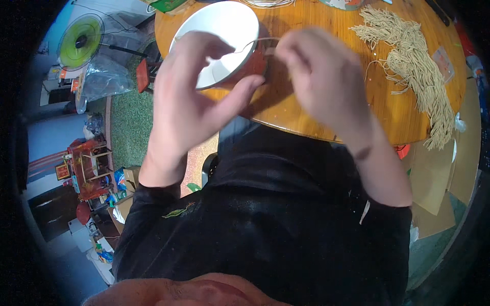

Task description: Tying rubber bands onto paper buckets.

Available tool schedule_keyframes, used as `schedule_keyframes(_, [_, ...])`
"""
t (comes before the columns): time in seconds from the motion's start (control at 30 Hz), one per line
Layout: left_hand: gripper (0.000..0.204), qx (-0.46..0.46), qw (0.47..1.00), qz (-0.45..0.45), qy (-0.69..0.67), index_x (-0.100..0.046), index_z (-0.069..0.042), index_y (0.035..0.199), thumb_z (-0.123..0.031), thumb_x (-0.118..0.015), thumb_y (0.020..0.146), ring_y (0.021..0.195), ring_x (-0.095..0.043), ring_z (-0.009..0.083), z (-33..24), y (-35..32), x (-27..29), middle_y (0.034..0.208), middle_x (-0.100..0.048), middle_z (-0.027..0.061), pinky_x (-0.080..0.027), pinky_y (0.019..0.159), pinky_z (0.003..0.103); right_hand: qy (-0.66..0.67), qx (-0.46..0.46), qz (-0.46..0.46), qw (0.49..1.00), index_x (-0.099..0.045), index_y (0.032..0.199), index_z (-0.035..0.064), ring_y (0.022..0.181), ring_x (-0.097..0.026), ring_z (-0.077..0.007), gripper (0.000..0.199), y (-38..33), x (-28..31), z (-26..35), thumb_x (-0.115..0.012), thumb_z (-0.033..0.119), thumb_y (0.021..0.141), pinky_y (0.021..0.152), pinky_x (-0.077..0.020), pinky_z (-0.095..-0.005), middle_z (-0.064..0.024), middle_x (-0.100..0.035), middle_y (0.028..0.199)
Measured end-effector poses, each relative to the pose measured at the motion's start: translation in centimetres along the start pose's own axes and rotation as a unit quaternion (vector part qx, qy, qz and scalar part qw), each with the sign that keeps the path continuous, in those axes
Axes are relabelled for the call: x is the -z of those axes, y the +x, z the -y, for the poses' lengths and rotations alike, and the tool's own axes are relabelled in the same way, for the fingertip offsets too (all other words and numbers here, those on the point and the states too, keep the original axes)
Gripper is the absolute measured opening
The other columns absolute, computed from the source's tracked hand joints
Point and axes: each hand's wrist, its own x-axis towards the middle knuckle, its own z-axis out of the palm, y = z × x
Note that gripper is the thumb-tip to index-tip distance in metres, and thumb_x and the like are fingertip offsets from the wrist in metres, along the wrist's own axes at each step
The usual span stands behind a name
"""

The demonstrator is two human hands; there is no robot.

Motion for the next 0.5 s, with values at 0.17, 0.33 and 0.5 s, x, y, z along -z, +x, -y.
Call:
schedule_keyframes(0.17, [0.034,0.092,0.989,0.118,-0.017,-0.073,-0.001,0.114,-0.019,-0.088,0.089,0.089,-0.079,0.027,0.6,1.5,-1.1,0.097,-0.078,0.0161,-0.061,0.076,0.037,0.094,-0.11,-0.14,0.979,-0.074,0.109,0.0027,0.082,-0.063,-0.0036,0.009,3.6,1.1,-2.3,-0.069,0.01,0.107,0.072,-0.0507,-0.0226,0.0009,-0.073,0.096])
schedule_keyframes(0.33, [0.028,0.132,0.971,0.182,-0.085,-0.076,-0.001,0.117,-0.008,-0.082,0.091,0.075,-0.073,0.0142,1.5,0.4,-0.7,0.088,-0.078,0.01,-0.058,0.069,0.029,0.101,0.029,-0.054,0.993,-0.074,0.101,0.0029,0.088,-0.076,-0.024,0.008,-0.7,-1.3,-1.0,-0.077,0.004,0.094,0.08,-0.0591,-0.0355,-0.0107,-0.075,0.092])
schedule_keyframes(0.5, [0.029,0.173,0.951,0.207,-0.151,-0.077,-0.003,0.12,-0.004,-0.08,0.091,0.073,-0.066,0.0062,1.6,0.4,-1.0,0.084,-0.076,0.0011,-0.053,0.067,0.024,0.191,-0.006,-0.132,0.973,-0.072,0.099,0.0014,0.088,-0.076,-0.0256,0.012,-3.3,-5.3,-0.8,-0.079,0.0,0.09,0.079,-0.0595,-0.0351,-0.0114,-0.077,0.094])
